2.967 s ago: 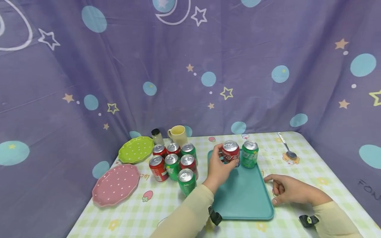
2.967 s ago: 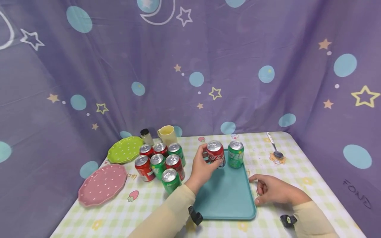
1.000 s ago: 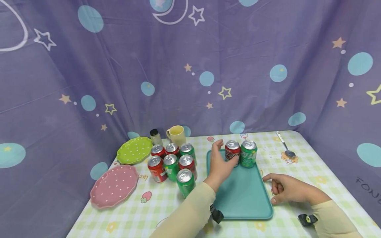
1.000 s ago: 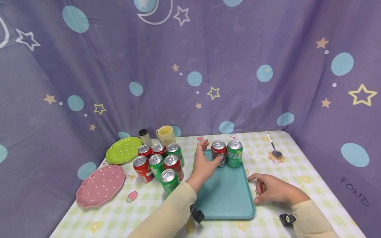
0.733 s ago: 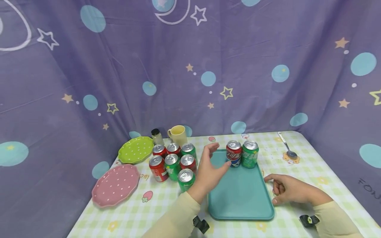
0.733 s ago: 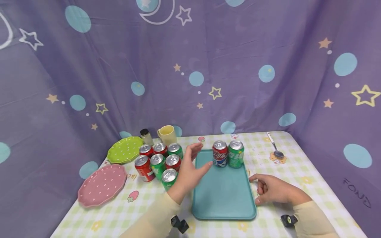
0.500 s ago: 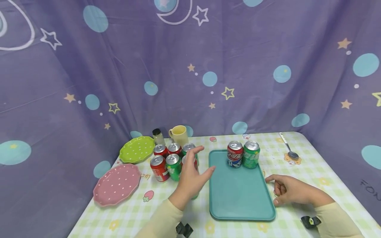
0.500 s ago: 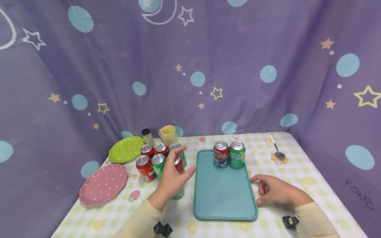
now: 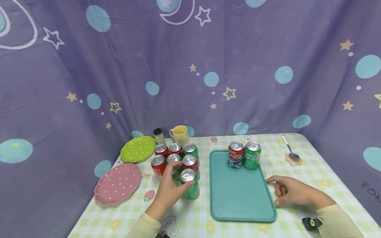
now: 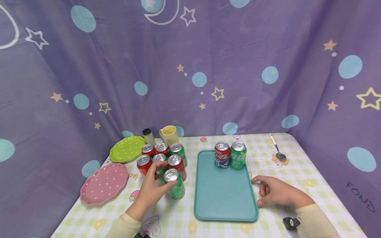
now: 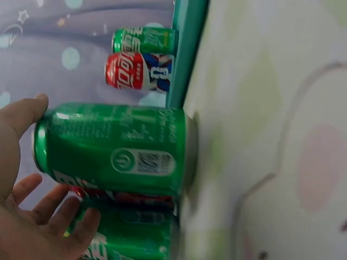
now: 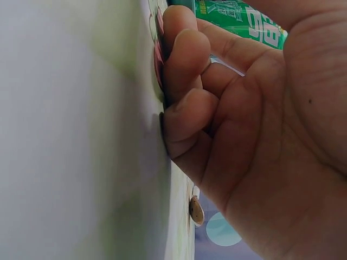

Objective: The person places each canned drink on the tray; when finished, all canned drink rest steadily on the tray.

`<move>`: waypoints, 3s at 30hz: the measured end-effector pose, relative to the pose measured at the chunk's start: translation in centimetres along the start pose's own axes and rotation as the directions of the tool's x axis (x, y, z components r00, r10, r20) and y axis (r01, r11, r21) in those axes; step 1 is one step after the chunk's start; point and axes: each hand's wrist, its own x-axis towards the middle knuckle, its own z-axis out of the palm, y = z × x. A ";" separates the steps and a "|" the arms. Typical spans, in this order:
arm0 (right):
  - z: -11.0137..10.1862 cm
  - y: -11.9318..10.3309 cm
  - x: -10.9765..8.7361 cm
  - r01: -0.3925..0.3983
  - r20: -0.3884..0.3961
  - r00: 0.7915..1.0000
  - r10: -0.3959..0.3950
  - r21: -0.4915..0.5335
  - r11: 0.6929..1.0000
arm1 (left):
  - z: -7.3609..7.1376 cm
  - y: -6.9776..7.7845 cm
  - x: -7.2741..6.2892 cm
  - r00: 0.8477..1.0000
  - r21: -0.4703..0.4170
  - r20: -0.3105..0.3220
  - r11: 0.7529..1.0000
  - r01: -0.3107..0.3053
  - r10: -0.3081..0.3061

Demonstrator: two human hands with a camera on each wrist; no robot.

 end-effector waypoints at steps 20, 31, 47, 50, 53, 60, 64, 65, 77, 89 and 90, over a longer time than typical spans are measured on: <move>0.0 0.5 0.0 0.004 0.008 1.000 -0.004 0.019 1.000 | 0.4 -3.2 -1.3 0.982 -0.025 0.157 0.994 0.106 -0.101; 0.0 0.4 0.0 0.014 0.012 1.000 -0.014 0.018 1.000 | 0.8 -3.5 -1.5 0.991 -0.011 0.111 0.997 0.078 -0.076; -0.1 0.5 0.0 0.016 0.010 1.000 -0.016 0.009 1.000 | 1.8 0.7 -0.6 1.000 -0.085 -0.002 0.996 -0.012 0.011; -0.1 0.4 0.0 0.022 0.008 1.000 -0.022 0.003 1.000 | 2.5 1.7 0.0 1.000 -0.106 0.000 0.994 -0.019 0.019; 0.0 0.3 0.0 0.022 0.010 1.000 -0.022 0.005 1.000 | 3.5 2.6 0.8 1.000 -0.145 0.013 0.989 -0.022 0.024; 0.0 0.2 0.0 0.013 -0.007 1.000 -0.013 -0.011 1.000 | 6.4 4.1 3.0 1.000 -0.198 0.031 0.980 0.009 -0.003; 0.0 0.2 0.1 0.006 -0.009 1.000 -0.006 -0.015 1.000 | 8.2 4.6 4.1 0.998 -0.179 0.013 0.982 0.065 -0.064; 0.0 0.2 0.1 0.006 -0.009 1.000 -0.006 -0.015 1.000 | 8.7 4.6 4.4 0.996 -0.172 0.009 0.981 0.085 -0.085; 0.0 0.1 0.0 -0.009 -0.009 1.000 0.009 -0.006 1.000 | 13.4 2.7 7.4 0.980 -0.086 -0.053 0.978 0.189 -0.194; -0.1 0.1 0.0 -0.003 -0.010 1.000 0.003 -0.018 1.000 | 15.2 1.2 9.8 0.968 -0.090 -0.064 0.968 0.235 -0.241; -0.1 0.1 0.0 -0.004 -0.007 1.000 0.003 -0.017 1.000 | 15.2 1.1 9.9 0.969 -0.086 -0.062 0.968 0.235 -0.240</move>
